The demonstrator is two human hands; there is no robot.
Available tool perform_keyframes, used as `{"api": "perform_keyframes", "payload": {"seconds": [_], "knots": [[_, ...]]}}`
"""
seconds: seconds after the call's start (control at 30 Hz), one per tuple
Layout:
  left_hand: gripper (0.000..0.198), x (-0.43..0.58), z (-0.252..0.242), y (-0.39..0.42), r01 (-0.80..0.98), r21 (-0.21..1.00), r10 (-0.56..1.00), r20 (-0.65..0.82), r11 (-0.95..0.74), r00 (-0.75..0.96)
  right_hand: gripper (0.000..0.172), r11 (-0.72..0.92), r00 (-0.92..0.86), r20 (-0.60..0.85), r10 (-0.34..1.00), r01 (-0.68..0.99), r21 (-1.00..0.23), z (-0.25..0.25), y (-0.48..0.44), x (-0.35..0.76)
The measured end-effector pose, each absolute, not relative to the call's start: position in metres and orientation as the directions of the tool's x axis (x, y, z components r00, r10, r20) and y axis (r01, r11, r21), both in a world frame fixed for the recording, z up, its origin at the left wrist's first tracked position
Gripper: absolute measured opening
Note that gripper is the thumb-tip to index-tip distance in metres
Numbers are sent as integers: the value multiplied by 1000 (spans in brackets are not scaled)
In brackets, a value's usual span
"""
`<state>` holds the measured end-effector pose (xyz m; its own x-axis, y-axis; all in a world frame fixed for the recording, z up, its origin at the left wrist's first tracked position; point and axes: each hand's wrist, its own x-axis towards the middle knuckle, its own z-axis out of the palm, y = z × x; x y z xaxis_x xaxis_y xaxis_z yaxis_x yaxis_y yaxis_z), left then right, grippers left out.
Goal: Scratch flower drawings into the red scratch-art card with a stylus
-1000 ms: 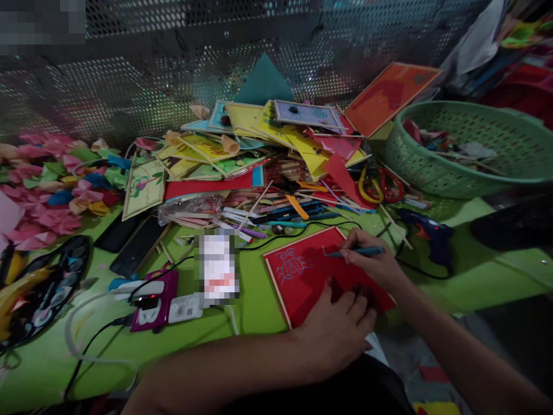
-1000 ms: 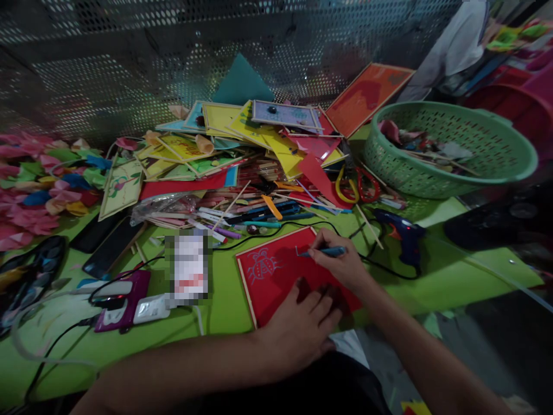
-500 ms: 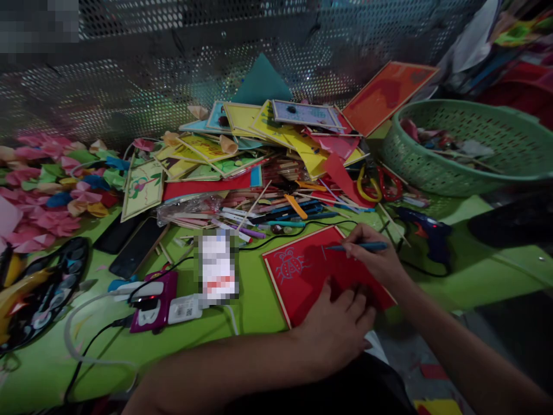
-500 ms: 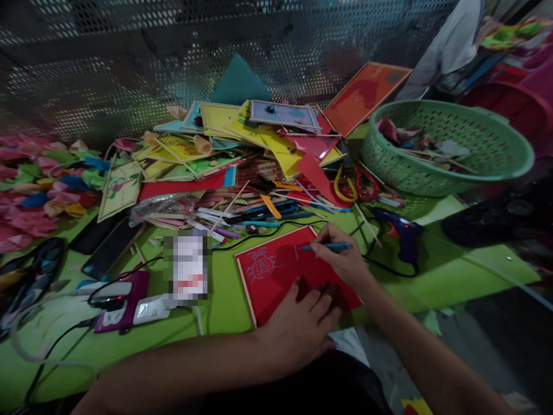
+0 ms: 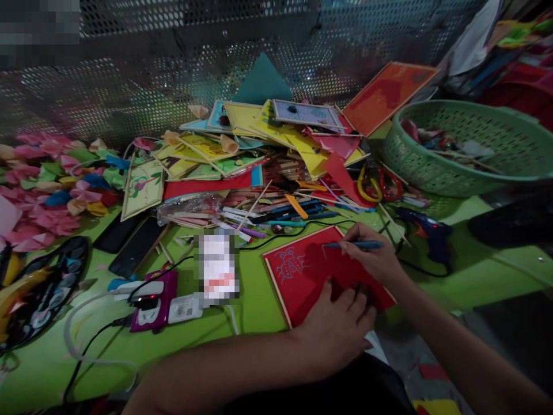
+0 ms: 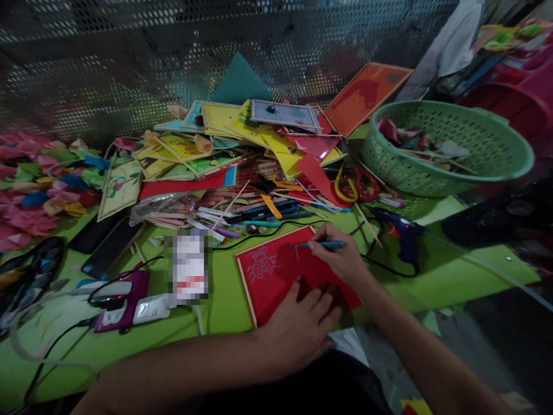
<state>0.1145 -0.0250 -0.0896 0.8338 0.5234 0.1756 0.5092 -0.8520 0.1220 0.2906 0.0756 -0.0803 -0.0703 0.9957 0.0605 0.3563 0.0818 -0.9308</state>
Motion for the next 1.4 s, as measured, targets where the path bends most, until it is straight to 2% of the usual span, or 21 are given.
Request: {"api": "perform_keyframes", "payload": {"seconds": [0.7, 0.97, 1.4], "knots": [[55, 114, -87, -24, 505, 121, 518, 144, -855, 843, 15, 111, -71, 89, 993, 401, -909, -73, 76, 290], [55, 114, -85, -24, 507, 121, 520, 121, -853, 846, 14, 92, -59, 75, 995, 370, -924, -69, 75, 291], [54, 113, -89, -24, 509, 120, 523, 169, -852, 835, 13, 80, -16, 79, 997, 304, -949, -67, 73, 293]]}}
